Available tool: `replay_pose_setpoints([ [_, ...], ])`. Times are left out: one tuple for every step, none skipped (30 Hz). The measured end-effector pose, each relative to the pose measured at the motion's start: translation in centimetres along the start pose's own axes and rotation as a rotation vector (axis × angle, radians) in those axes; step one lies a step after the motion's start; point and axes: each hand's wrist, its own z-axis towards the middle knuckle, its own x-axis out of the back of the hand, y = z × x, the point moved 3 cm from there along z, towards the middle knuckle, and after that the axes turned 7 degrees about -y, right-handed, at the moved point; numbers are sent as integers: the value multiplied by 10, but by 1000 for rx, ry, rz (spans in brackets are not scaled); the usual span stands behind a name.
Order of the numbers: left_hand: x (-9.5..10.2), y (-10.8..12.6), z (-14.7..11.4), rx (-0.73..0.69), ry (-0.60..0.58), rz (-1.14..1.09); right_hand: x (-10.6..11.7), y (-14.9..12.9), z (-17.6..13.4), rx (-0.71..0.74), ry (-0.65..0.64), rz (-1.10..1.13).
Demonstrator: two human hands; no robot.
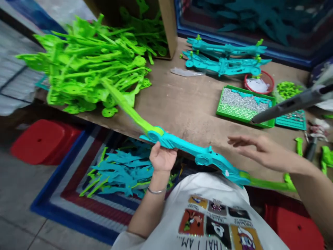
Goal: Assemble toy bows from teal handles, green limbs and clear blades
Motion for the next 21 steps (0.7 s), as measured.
replay_pose_setpoints([
  [3, -1, 1, -5, 3, 7, -13, 4, -16, -43, 18, -14],
  [5, -3, 1, -13, 1, 14, -27, 7, -28, -76, 36, -14],
  [8, -4, 1, -25, -3, 19, -43, 8, -36, -99, 54, -1],
  [10, -5, 1, -39, -7, 21, -58, 9, -41, -118, 84, 21],
  [11, -6, 0, -53, -13, 21, -72, 9, -43, -136, 118, 44],
  [13, -7, 0, -66, -17, 19, -83, 9, -44, -148, 156, 67],
  [14, -7, 0, -76, -18, 17, -92, 8, -43, -156, 198, 83],
  [14, -6, 0, -84, -17, 16, -99, 8, -42, -152, 239, 92],
  [14, -6, 0, -92, -14, 19, -104, 8, -41, -138, 280, 95],
  [14, -4, 0, -97, -12, 29, -107, 7, -40, -119, 317, 91],
  [12, -2, -1, -97, -10, 46, -109, 7, -39, -97, 353, 80],
  [11, 0, -3, -95, -5, 75, -111, 5, -39, -72, 384, 64],
  [9, 2, -6, -95, 6, 118, -112, 4, -38, -46, 408, 43],
  [9, 6, -11, -110, 32, 180, -114, 1, -36, -19, 426, 17],
  [9, 11, -18, -162, 75, 272, -115, -2, -35, 8, 437, -12],
  [11, 18, -27, -253, 128, 405, -117, -6, -32, 39, 441, -43],
  [14, 26, -39, -381, 185, 585, -119, -10, -30, 73, 439, -74],
  [17, 34, -52, -527, 227, 807, -121, -15, -27, 110, 428, -102],
  [18, 42, -66, -673, 238, 1062, -123, -21, -24, 153, 413, -127],
  [19, 48, -79, -801, 218, 1327, -125, -26, -20, 199, 397, -150],
  [19, 52, -91, -894, 165, 1570, -127, -32, -16, 246, 384, -175],
])
